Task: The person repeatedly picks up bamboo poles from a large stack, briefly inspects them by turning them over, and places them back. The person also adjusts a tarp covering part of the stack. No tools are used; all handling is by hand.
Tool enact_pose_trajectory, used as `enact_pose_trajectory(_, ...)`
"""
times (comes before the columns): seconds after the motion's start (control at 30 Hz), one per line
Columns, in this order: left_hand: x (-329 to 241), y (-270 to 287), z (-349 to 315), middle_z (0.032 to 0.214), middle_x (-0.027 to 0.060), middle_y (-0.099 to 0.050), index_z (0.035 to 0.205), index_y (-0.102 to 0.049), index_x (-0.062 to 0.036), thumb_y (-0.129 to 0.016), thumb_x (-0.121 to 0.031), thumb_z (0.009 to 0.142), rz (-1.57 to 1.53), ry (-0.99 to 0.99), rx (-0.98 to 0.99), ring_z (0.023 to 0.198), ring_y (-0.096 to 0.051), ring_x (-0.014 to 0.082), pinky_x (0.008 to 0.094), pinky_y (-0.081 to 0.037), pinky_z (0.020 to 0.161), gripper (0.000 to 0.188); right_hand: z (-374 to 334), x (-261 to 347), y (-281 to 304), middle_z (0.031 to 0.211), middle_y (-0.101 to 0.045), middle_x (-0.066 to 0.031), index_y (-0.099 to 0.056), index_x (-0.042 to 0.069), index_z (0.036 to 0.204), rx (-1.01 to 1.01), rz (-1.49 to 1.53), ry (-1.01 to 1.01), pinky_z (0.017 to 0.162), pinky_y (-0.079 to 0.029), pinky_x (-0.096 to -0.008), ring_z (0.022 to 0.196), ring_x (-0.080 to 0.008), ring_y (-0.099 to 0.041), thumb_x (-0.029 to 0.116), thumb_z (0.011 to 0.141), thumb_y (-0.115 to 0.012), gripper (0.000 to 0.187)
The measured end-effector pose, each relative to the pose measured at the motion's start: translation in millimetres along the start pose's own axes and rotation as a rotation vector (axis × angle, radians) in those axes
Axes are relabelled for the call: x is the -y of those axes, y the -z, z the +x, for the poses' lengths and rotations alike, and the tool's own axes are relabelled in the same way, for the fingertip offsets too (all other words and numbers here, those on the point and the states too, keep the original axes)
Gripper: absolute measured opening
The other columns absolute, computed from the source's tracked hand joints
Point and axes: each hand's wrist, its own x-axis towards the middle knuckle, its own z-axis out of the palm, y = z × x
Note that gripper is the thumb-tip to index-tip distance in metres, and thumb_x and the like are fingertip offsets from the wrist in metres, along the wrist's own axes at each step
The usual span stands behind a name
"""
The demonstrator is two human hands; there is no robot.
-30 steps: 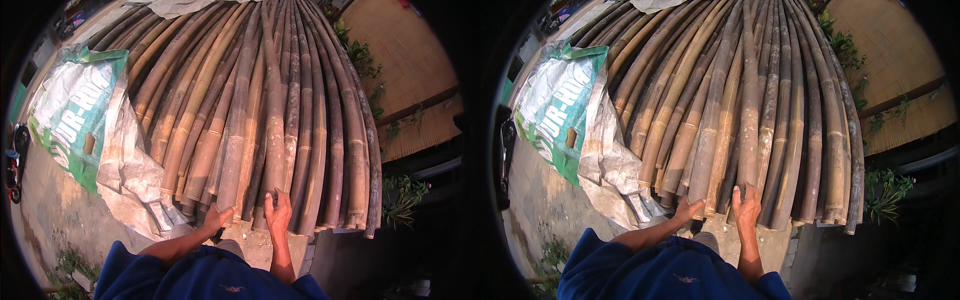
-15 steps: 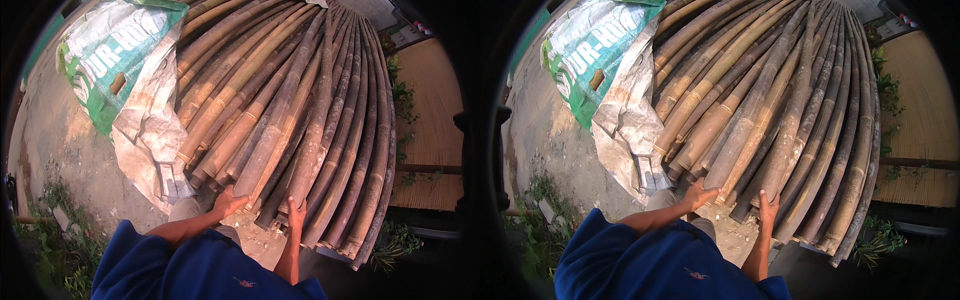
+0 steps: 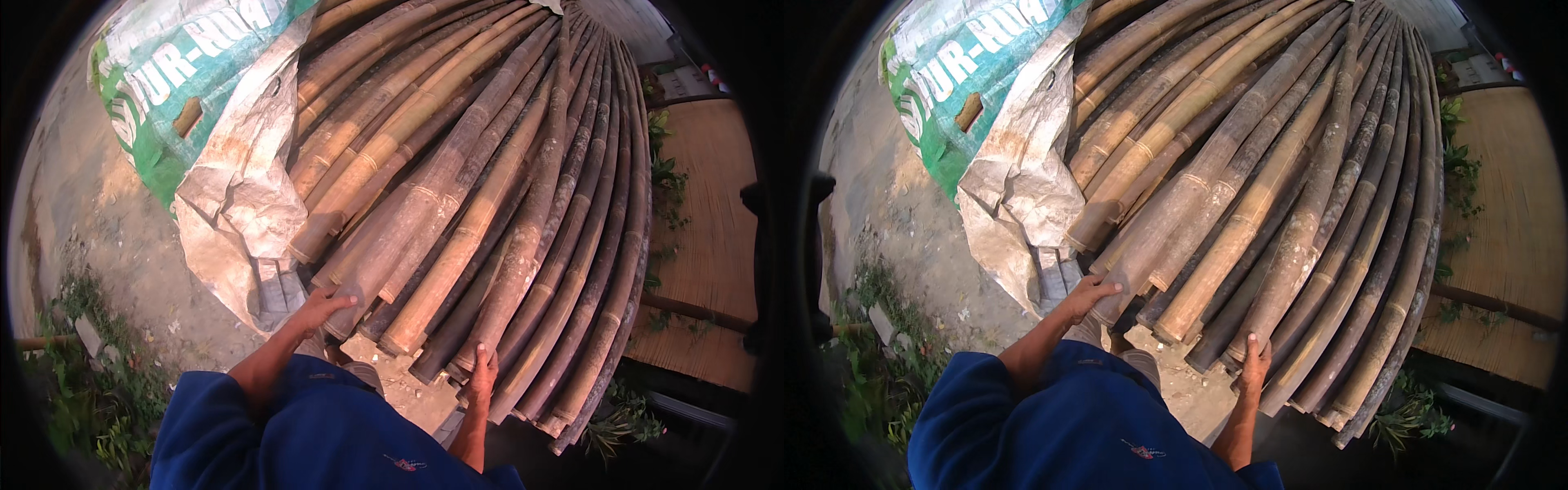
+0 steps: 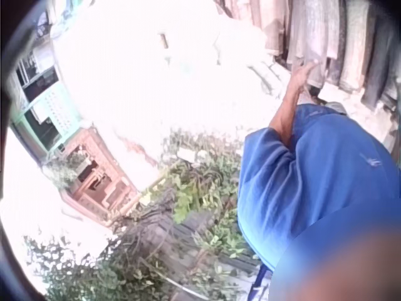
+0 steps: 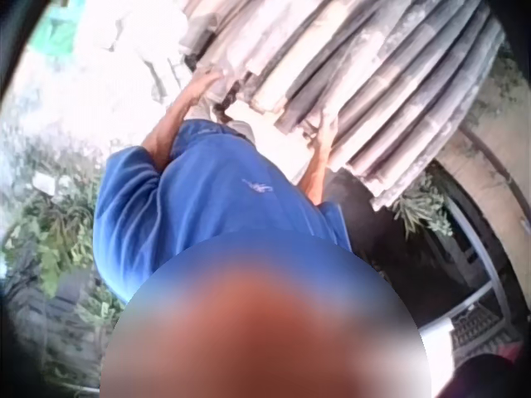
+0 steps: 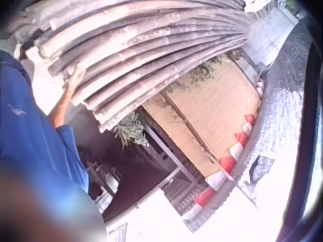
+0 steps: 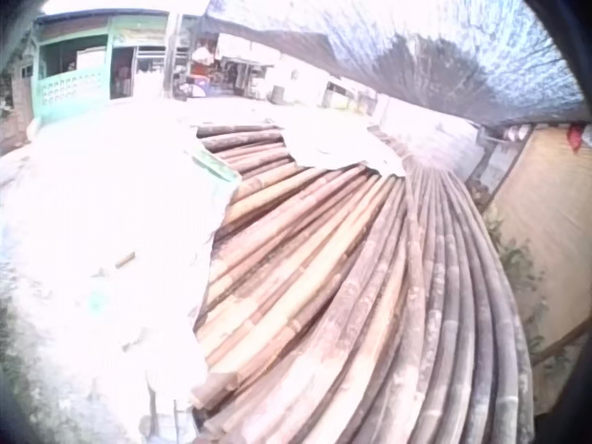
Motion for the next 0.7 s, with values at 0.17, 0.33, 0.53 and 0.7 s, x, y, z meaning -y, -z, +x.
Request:
enact_pose_trajectory(0.17,2,28,13,0.108,0.0120,-0.071,0.124,-0.065,0.0032,-0.076,-0.037,0.087,-0.177,0.083,0.058,0.090,-0.069,0.0186,0.0316,-0.055,0.081,0.056,3,-12,4,0.123,-0.063,-0.0162,-0.049,-0.004,0.139,-0.028,-0.019,0.033,0.091,-0.051,-0.0347,0.107,-0.0231,-0.062,0.041,0.094,-0.070,0.067)
enact_pose_trajectory(0.33,19,8,23,0.106,0.0137,-0.070,0.125,-0.064,0.0051,-0.076,-0.041,0.086,-0.003,0.031,-0.073,0.090,-0.069,0.0202,0.0325,-0.055,0.081,0.062,12,-20,9,0.120,-0.063,-0.0124,-0.051,-0.003,0.137,0.044,0.138,0.039,0.091,-0.050,-0.0345,0.105,-0.0219,-0.061,0.032,0.095,-0.069,0.058)
enact_pose_trajectory(0.53,41,-3,34,0.115,0.0191,-0.068,0.128,-0.061,0.0100,-0.076,-0.051,0.083,0.215,-0.037,-0.234,0.104,-0.065,0.0236,0.0337,-0.050,0.092,0.078,9,-12,2,0.119,-0.063,-0.0117,-0.051,-0.002,0.135,0.027,0.021,0.102,0.088,-0.050,-0.0339,0.099,-0.0206,-0.061,0.033,0.096,-0.068,0.055)
enact_pose_trajectory(0.7,35,0,34,0.119,0.0223,-0.067,0.130,-0.060,0.0102,-0.075,-0.056,0.082,0.346,-0.040,-0.271,0.109,-0.064,0.0264,0.0358,-0.050,0.094,0.083,0,-2,-3,0.115,-0.062,-0.0120,-0.050,-0.002,0.134,0.070,0.064,0.075,0.085,-0.053,-0.0365,0.097,-0.0214,-0.063,0.034,0.098,-0.065,0.053)
